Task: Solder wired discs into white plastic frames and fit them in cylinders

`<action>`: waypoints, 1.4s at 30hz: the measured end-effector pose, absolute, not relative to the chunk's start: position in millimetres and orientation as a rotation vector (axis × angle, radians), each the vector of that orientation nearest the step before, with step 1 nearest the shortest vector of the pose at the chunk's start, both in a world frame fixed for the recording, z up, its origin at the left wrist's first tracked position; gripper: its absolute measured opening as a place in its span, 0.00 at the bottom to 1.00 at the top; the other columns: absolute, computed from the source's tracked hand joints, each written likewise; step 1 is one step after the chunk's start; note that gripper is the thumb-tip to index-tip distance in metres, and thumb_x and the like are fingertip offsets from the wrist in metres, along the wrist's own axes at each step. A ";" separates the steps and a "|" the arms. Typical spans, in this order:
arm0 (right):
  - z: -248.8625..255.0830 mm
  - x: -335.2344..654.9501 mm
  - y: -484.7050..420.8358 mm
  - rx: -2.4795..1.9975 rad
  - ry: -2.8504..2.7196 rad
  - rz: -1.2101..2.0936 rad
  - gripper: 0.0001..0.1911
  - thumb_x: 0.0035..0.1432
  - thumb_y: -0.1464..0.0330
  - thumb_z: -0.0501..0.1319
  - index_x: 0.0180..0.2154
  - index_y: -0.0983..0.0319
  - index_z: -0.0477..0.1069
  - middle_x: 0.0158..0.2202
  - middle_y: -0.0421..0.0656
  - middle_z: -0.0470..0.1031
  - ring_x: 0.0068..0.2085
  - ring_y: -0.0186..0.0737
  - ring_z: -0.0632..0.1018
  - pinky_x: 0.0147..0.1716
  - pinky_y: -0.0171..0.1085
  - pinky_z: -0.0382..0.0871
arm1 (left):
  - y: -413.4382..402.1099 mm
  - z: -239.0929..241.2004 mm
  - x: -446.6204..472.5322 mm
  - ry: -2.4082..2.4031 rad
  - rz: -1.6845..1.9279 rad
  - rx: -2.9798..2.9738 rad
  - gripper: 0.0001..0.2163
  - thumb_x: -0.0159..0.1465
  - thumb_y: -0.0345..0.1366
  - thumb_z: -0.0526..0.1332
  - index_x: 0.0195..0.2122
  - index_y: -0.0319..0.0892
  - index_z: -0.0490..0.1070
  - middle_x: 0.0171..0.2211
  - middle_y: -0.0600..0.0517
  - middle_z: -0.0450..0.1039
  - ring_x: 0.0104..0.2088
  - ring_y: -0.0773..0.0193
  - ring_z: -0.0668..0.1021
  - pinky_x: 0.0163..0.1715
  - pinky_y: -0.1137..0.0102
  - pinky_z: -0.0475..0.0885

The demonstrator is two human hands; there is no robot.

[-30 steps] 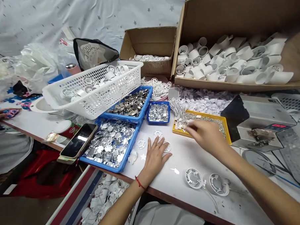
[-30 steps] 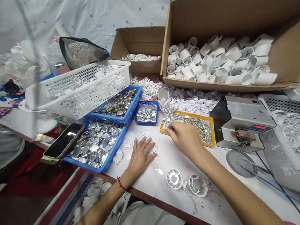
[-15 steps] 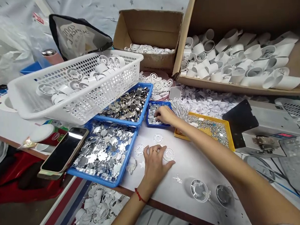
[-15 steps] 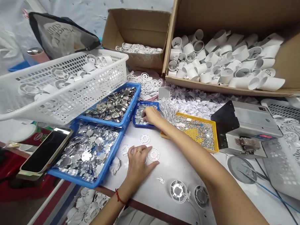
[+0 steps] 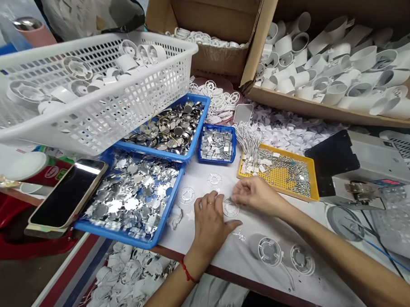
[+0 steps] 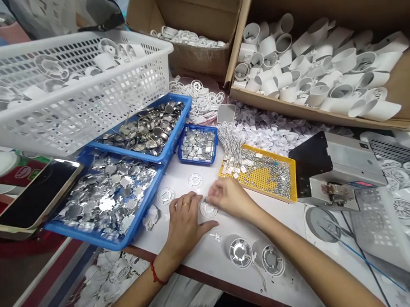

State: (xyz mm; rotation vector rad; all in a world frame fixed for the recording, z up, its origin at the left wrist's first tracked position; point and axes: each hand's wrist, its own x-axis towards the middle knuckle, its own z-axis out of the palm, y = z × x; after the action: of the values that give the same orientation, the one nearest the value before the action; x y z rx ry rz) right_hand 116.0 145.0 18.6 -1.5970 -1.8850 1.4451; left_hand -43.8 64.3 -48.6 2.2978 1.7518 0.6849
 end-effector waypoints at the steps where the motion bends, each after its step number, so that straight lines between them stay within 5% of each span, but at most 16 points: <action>1: 10.9 123.1 131.6 -1.636 -1.716 1.610 0.10 0.48 0.62 0.66 0.25 0.62 0.69 0.22 0.41 0.74 0.24 0.36 0.73 0.26 0.35 0.66 | 63.1 -48.5 -42.1 1.736 0.678 2.301 0.29 0.54 0.46 0.69 0.53 0.37 0.67 0.52 0.39 0.70 0.50 0.46 0.71 0.51 0.52 0.61; 4: -8.2 131.0 110.6 -1.796 -1.591 1.609 0.10 0.49 0.61 0.63 0.26 0.61 0.69 0.22 0.40 0.74 0.24 0.35 0.73 0.26 0.35 0.66 | 61.3 -49.5 -35.1 1.731 0.695 2.279 0.24 0.53 0.41 0.71 0.51 0.43 0.70 0.51 0.43 0.71 0.50 0.49 0.72 0.50 0.54 0.61; 9: -13.1 122.9 114.7 -2.008 -1.751 1.297 0.05 0.47 0.67 0.63 0.22 0.60 0.72 0.23 0.39 0.75 0.26 0.36 0.73 0.27 0.34 0.61 | 61.8 -56.0 -20.3 1.929 0.786 2.076 0.23 0.45 0.48 0.75 0.36 0.40 0.71 0.46 0.43 0.73 0.48 0.48 0.73 0.51 0.53 0.61; 13: -8.9 118.9 115.1 -2.067 -1.791 1.241 0.06 0.48 0.69 0.63 0.21 0.59 0.72 0.22 0.38 0.76 0.27 0.37 0.73 0.28 0.34 0.61 | 61.4 -60.9 -17.5 1.903 0.830 2.054 0.19 0.47 0.49 0.73 0.29 0.42 0.69 0.46 0.44 0.72 0.49 0.49 0.72 0.56 0.50 0.57; 20: -6.8 120.5 112.5 -2.126 -1.794 1.155 0.07 0.51 0.68 0.62 0.22 0.58 0.70 0.21 0.37 0.75 0.26 0.37 0.74 0.27 0.34 0.61 | 61.8 -62.3 -19.1 1.756 0.864 2.131 0.21 0.57 0.44 0.67 0.51 0.47 0.70 0.52 0.43 0.69 0.54 0.49 0.70 0.61 0.46 0.49; 26: -6.6 121.7 111.0 -2.186 -1.814 1.121 0.08 0.51 0.68 0.62 0.22 0.58 0.70 0.22 0.38 0.76 0.27 0.37 0.74 0.27 0.34 0.61 | 63.8 -63.6 -11.1 1.846 0.886 2.094 0.17 0.54 0.46 0.69 0.39 0.41 0.72 0.47 0.41 0.71 0.51 0.48 0.72 0.60 0.45 0.51; 36: -4.2 122.6 116.8 -2.138 -2.087 1.078 0.08 0.52 0.70 0.63 0.23 0.58 0.73 0.24 0.37 0.77 0.28 0.36 0.74 0.29 0.34 0.62 | 64.2 -67.3 -9.3 1.855 0.889 2.081 0.17 0.54 0.47 0.69 0.36 0.43 0.69 0.47 0.42 0.72 0.51 0.49 0.73 0.60 0.45 0.53; 42: 1.1 112.0 140.6 -2.163 -2.390 0.943 0.06 0.43 0.73 0.68 0.21 0.59 0.73 0.25 0.43 0.76 0.31 0.42 0.75 0.27 0.36 0.56 | 66.0 -66.7 -8.7 1.848 0.888 2.085 0.18 0.52 0.48 0.71 0.35 0.43 0.69 0.46 0.42 0.72 0.50 0.49 0.74 0.60 0.45 0.53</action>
State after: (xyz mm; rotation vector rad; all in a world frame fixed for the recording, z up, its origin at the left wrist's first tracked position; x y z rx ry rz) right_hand 112.0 140.6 1.1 -2.1631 -2.3900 0.9425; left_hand -8.7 66.0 -66.7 2.0854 1.8480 0.8883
